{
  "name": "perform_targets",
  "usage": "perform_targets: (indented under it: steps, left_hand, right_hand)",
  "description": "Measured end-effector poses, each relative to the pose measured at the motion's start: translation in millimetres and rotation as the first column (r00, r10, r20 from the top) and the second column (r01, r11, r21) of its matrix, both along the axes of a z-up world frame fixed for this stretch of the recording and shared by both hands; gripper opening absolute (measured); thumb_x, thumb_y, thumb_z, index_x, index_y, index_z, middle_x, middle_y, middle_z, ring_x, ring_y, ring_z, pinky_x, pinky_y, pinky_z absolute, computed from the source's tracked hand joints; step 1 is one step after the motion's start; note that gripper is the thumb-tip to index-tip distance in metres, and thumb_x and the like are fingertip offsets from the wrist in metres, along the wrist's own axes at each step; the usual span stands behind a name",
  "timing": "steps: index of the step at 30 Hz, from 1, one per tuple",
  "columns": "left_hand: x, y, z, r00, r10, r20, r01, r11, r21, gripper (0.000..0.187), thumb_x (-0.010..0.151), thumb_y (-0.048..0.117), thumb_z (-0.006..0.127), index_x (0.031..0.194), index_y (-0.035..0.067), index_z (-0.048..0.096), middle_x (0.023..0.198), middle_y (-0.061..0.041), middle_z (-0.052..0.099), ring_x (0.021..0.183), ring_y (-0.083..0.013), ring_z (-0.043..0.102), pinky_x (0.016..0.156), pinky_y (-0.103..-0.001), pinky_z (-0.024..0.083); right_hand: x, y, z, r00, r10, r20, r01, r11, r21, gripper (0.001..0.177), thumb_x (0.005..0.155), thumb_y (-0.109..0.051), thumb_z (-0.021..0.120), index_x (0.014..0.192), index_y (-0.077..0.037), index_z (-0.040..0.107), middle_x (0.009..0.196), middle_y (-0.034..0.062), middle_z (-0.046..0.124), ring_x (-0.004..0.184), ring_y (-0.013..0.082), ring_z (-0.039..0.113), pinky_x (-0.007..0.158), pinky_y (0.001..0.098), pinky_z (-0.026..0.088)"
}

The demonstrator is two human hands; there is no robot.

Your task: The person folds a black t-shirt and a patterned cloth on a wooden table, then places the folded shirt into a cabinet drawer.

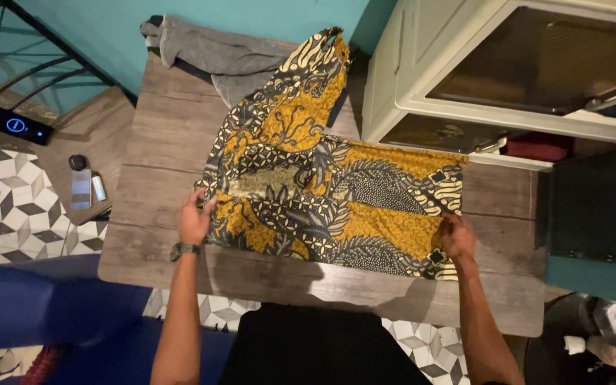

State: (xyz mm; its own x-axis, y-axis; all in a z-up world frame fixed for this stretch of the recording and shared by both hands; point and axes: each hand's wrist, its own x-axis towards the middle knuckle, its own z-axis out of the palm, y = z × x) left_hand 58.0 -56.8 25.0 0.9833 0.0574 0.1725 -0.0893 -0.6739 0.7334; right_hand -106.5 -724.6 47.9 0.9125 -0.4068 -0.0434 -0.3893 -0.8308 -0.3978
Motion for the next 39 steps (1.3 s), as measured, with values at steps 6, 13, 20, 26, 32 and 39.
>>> perform_targets:
  steps: [6,13,20,26,32,39]
  left_hand:
    - [67,-39,-23,0.968,-0.003,-0.250,0.053,0.980,0.194,0.054,0.095,0.046,0.073,0.129,0.004,0.066,0.110,-0.025,0.071,0.105,-0.0431,0.064,0.090,-0.052,0.047]
    - [107,-40,-40,0.932,-0.173,-0.319,0.165,0.985,-0.053,0.055,0.088,0.054,0.070,0.111,0.004,0.071,0.091,-0.024,0.073,0.080,-0.0397,0.072,0.077,-0.049,0.055]
    - [86,-67,-18,0.954,0.039,-0.296,0.016,0.983,0.182,0.045,0.095,0.044,0.066,0.124,0.009,0.067,0.104,-0.017,0.072,0.099,-0.0345,0.067,0.086,-0.050,0.051]
    - [-7,-120,17,0.987,0.133,-0.084,-0.116,0.976,0.181,0.036,0.103,0.034,0.058,0.133,0.014,0.058,0.141,-0.018,0.055,0.127,-0.0343,0.052,0.109,-0.047,0.038]
    - [-63,-135,24,0.976,0.197,-0.090,-0.128,0.860,0.493,0.063,0.095,0.049,0.051,0.153,0.026,0.044,0.163,-0.020,0.028,0.147,-0.0471,0.029,0.114,-0.064,0.022]
    - [-62,-124,-14,0.937,0.327,-0.122,-0.168,0.729,0.664,0.071,0.101,0.064,0.033,0.162,0.027,0.034,0.172,-0.017,0.015,0.155,-0.0456,0.018,0.122,-0.067,0.013]
  right_hand:
    - [13,-17,1,0.988,-0.002,-0.154,-0.004,0.999,-0.039,0.030,0.089,-0.038,0.074,0.117,-0.026,0.072,0.123,0.0111,0.069,0.103,0.0373,0.068,0.085,0.0510,0.053]
    - [18,-40,-5,0.964,-0.099,-0.248,0.126,0.987,0.096,0.029,0.093,-0.046,0.071,0.111,-0.023,0.074,0.108,0.0113,0.076,0.101,0.0358,0.072,0.086,0.0487,0.055]
    - [35,-19,-21,0.981,-0.151,-0.120,0.147,0.988,-0.041,0.034,0.082,-0.030,0.074,0.115,-0.021,0.073,0.119,0.0141,0.071,0.097,0.0384,0.070,0.083,0.0482,0.055]
    - [135,107,14,0.951,0.300,0.072,-0.295,0.816,0.498,0.033,0.094,-0.021,0.066,0.123,-0.007,0.067,0.127,0.0151,0.068,0.111,0.0279,0.069,0.095,0.0381,0.055]
    - [326,184,51,0.875,0.379,0.301,-0.452,0.862,0.229,0.040,0.097,-0.007,0.062,0.136,-0.007,0.053,0.127,0.0257,0.056,0.111,0.0476,0.060,0.097,0.0508,0.051]
    - [499,177,17,0.900,0.419,-0.121,-0.425,0.905,-0.030,0.070,0.087,-0.022,0.061,0.154,-0.028,0.039,0.121,0.0248,0.065,0.107,0.0491,0.064,0.090,0.0597,0.051]
